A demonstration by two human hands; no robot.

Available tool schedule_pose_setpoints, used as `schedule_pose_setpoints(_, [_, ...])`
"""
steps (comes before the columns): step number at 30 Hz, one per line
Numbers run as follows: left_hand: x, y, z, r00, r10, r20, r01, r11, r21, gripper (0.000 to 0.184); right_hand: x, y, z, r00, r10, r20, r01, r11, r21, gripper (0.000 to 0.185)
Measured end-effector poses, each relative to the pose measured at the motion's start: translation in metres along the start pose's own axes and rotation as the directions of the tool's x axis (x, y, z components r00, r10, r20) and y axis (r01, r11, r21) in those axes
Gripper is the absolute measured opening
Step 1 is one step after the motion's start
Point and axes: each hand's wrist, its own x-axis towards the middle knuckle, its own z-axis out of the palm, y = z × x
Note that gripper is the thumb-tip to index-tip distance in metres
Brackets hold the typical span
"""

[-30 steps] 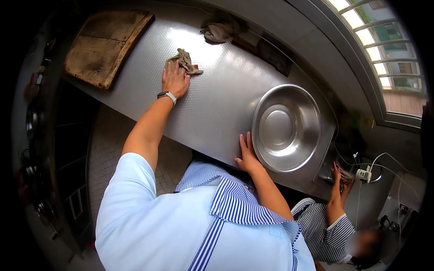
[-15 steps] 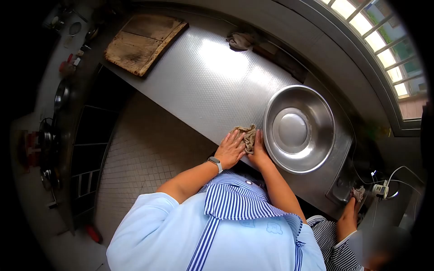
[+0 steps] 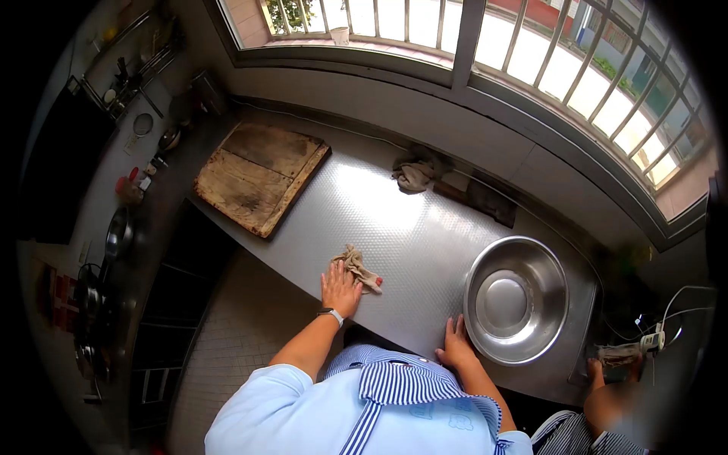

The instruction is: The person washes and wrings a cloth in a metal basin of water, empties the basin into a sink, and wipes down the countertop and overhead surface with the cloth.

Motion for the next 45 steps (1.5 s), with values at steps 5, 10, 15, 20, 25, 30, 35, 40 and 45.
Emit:
schedule_pose_setpoints(5, [0.078, -0.088, -0.007, 0.994, -0.072, -0.076, 0.069, 0.997, -0.043, 0.055, 0.021, -0.039, 0.002, 0.986, 0.154, -0.059, -0.163, 0.963, -0.215, 0.104])
schedule_pose_setpoints(10, [0.153, -0.124, -0.018, 0.995, 0.034, -0.091, -0.039, 0.998, -0.052, 0.053, 0.047, -0.057, 0.003, 0.952, 0.303, -0.045, -0.305, 0.925, -0.228, 0.112])
schedule_pose_setpoints(15, [0.242, -0.128, -0.006, 0.982, 0.132, -0.131, -0.133, 0.991, 0.004, 0.05, 0.041, -0.082, -0.002, 0.918, 0.371, -0.136, -0.391, 0.903, -0.176, 0.119])
schedule_pose_setpoints(20, [0.324, -0.112, 0.003, 0.98, 0.157, -0.125, -0.157, 0.988, 0.009, 0.05, 0.048, -0.09, -0.007, 0.893, 0.433, -0.12, -0.445, 0.889, -0.103, 0.119])
schedule_pose_setpoints(25, [0.389, -0.102, 0.014, 0.98, 0.159, -0.116, -0.157, 0.987, 0.025, 0.051, 0.054, -0.091, -0.008, 0.873, 0.475, -0.107, -0.485, 0.869, -0.095, 0.122])
schedule_pose_setpoints(30, [0.423, -0.085, 0.011, 0.995, 0.093, 0.039, -0.094, 0.995, 0.031, 0.055, 0.054, -0.098, -0.018, 0.85, 0.523, -0.057, -0.526, 0.848, -0.058, 0.121])
schedule_pose_setpoints(35, [0.46, -0.056, 0.013, 0.968, 0.067, 0.24, -0.089, 0.993, 0.082, 0.054, 0.056, -0.093, -0.017, 0.853, 0.522, -0.022, -0.522, 0.849, -0.087, 0.122])
schedule_pose_setpoints(40, [0.409, -0.029, 0.003, 0.908, 0.323, 0.265, -0.319, 0.946, -0.06, 0.047, 0.053, -0.095, -0.016, 0.851, 0.525, -0.036, -0.526, 0.846, -0.09, 0.122])
schedule_pose_setpoints(45, [0.321, -0.023, 0.014, 0.852, 0.523, -0.033, -0.523, 0.846, -0.097, 0.039, 0.052, -0.096, -0.015, 0.845, 0.533, -0.051, -0.535, 0.842, -0.07, 0.123])
